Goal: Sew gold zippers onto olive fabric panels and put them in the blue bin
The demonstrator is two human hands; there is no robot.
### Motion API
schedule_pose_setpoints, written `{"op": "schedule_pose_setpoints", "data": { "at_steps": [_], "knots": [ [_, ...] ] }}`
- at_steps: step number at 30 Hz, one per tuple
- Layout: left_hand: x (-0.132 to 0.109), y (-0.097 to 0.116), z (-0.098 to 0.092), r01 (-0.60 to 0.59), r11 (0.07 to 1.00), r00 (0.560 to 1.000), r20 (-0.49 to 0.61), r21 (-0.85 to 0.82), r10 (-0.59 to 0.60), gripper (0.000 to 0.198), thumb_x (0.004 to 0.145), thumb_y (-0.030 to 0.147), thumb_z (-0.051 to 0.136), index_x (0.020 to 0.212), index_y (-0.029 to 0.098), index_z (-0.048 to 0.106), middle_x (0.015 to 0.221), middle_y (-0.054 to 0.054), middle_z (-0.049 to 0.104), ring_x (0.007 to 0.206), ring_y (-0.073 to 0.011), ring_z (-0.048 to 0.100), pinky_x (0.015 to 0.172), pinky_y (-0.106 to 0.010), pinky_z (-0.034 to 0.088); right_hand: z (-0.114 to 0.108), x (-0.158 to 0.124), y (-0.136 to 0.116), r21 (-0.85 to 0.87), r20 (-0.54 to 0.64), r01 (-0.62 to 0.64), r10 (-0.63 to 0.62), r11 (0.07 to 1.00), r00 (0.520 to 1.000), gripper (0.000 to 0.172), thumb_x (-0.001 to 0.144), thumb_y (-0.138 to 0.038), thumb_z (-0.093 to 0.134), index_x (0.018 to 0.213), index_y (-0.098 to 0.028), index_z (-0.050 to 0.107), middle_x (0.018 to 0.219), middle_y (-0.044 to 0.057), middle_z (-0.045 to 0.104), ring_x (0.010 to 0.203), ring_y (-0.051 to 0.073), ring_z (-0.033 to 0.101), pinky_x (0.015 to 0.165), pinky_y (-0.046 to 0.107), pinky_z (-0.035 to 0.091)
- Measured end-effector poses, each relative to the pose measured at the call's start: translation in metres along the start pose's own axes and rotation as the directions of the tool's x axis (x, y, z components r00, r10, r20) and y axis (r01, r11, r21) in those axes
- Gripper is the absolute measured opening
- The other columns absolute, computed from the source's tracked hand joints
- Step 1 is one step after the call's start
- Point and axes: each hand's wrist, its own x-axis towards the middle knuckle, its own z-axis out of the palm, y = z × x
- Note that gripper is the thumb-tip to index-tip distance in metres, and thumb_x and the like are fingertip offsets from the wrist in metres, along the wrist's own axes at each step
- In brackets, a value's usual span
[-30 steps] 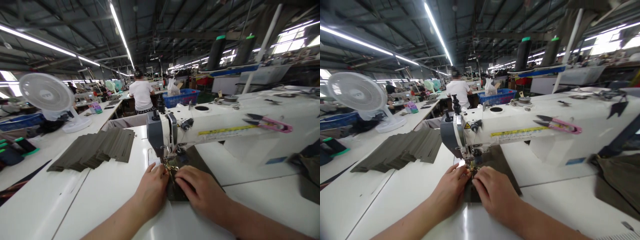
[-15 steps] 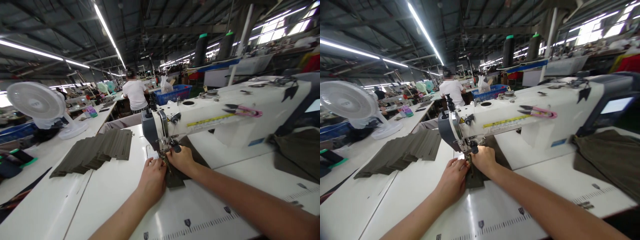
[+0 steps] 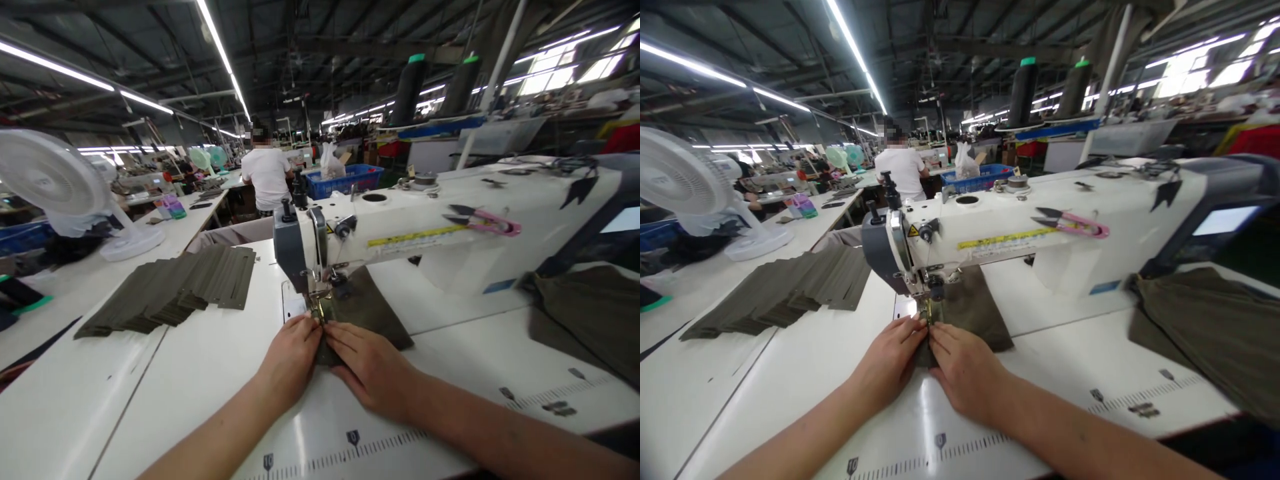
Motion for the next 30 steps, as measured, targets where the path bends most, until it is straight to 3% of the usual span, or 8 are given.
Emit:
{"op": "schedule_pose_setpoints", "data": {
  "at_steps": [11,16,19,22,25,28,30],
  "knots": [
    [0.013,-0.016,0.004,0.011,0.998,0.999,-0.04,-0.055,-0.013,0.024,0.079,0.008,0.038,0.091,0.014,0.057,0.085,-0.01,0.055,0.083,-0.021,0.055,0.074,-0.037,0.053,0.006,0.017,0.015,-0.062,-0.01,0.068,-0.069,0.996,0.998,0.035,0.077,-0.007,0.044,0.106,0.003,0.059,0.106,0.018,0.062,0.101,0.023,0.056,0.095,0.032,0.042],
    [0.011,-0.021,0.002,0.075,0.99,0.997,0.004,-0.121,-0.075,0.027,0.077,0.006,0.037,0.092,0.013,0.057,0.085,-0.009,0.054,0.079,-0.019,0.056,0.071,-0.033,0.052,0.009,0.018,0.019,-0.024,0.013,0.024,-0.024,0.999,1.0,0.035,0.078,-0.008,0.043,0.109,0.0,0.058,0.111,0.016,0.061,0.107,0.021,0.053,0.097,0.032,0.041],
    [0.005,-0.017,-0.005,0.098,0.985,0.995,0.018,-0.139,-0.097,0.03,0.076,0.007,0.041,0.1,0.014,0.056,0.096,-0.01,0.056,0.089,-0.0201,0.056,0.08,-0.035,0.05,0.004,0.018,0.02,0.062,0.004,-0.026,0.026,0.998,1.0,0.031,0.081,-0.011,0.044,0.107,-0.005,0.06,0.111,0.013,0.061,0.106,0.02,0.055,0.095,0.031,0.042],
    [0.006,-0.012,-0.012,0.151,0.986,0.989,0.011,-0.066,-0.15,0.025,0.075,0.015,0.054,0.1,0.016,0.056,0.098,-0.008,0.059,0.092,-0.0223,0.056,0.083,-0.039,0.046,-0.009,0.031,0.023,0.074,0.097,-0.224,0.216,0.972,0.972,0.024,0.085,-0.016,0.044,0.091,-0.013,0.067,0.093,0.007,0.068,0.086,0.018,0.063,0.081,0.029,0.048],
    [0.012,-0.012,-0.013,0.178,0.98,0.983,0.017,0.084,-0.18,0.011,0.077,0.025,0.059,0.082,0.015,0.058,0.08,-0.005,0.061,0.073,-0.0205,0.059,0.069,-0.036,0.049,-0.023,0.048,0.025,0.011,0.235,-0.358,0.346,0.934,0.909,0.023,0.085,-0.022,0.048,0.077,-0.018,0.07,0.074,0.003,0.07,0.07,0.017,0.064,0.066,0.027,0.049],
    [0.013,-0.01,-0.007,0.122,0.978,0.991,0.036,0.171,-0.13,0.015,0.083,0.024,0.053,0.073,0.015,0.057,0.071,-0.004,0.06,0.063,-0.0193,0.057,0.061,-0.033,0.049,-0.024,0.05,0.021,0.013,0.283,-0.326,0.309,0.945,0.908,0.017,0.08,-0.02,0.054,0.074,-0.02,0.07,0.073,0.002,0.07,0.07,0.018,0.065,0.066,0.026,0.05],
    [0.01,-0.006,-0.004,0.067,0.982,0.996,0.054,0.178,-0.078,0.014,0.085,0.017,0.048,0.076,0.014,0.058,0.072,-0.005,0.059,0.064,-0.0195,0.057,0.063,-0.034,0.05,-0.015,0.039,0.015,-0.022,0.227,-0.231,0.23,0.973,0.946,0.015,0.077,-0.014,0.056,0.082,-0.015,0.07,0.085,0.007,0.07,0.079,0.021,0.065,0.072,0.03,0.051]
  ]
}}
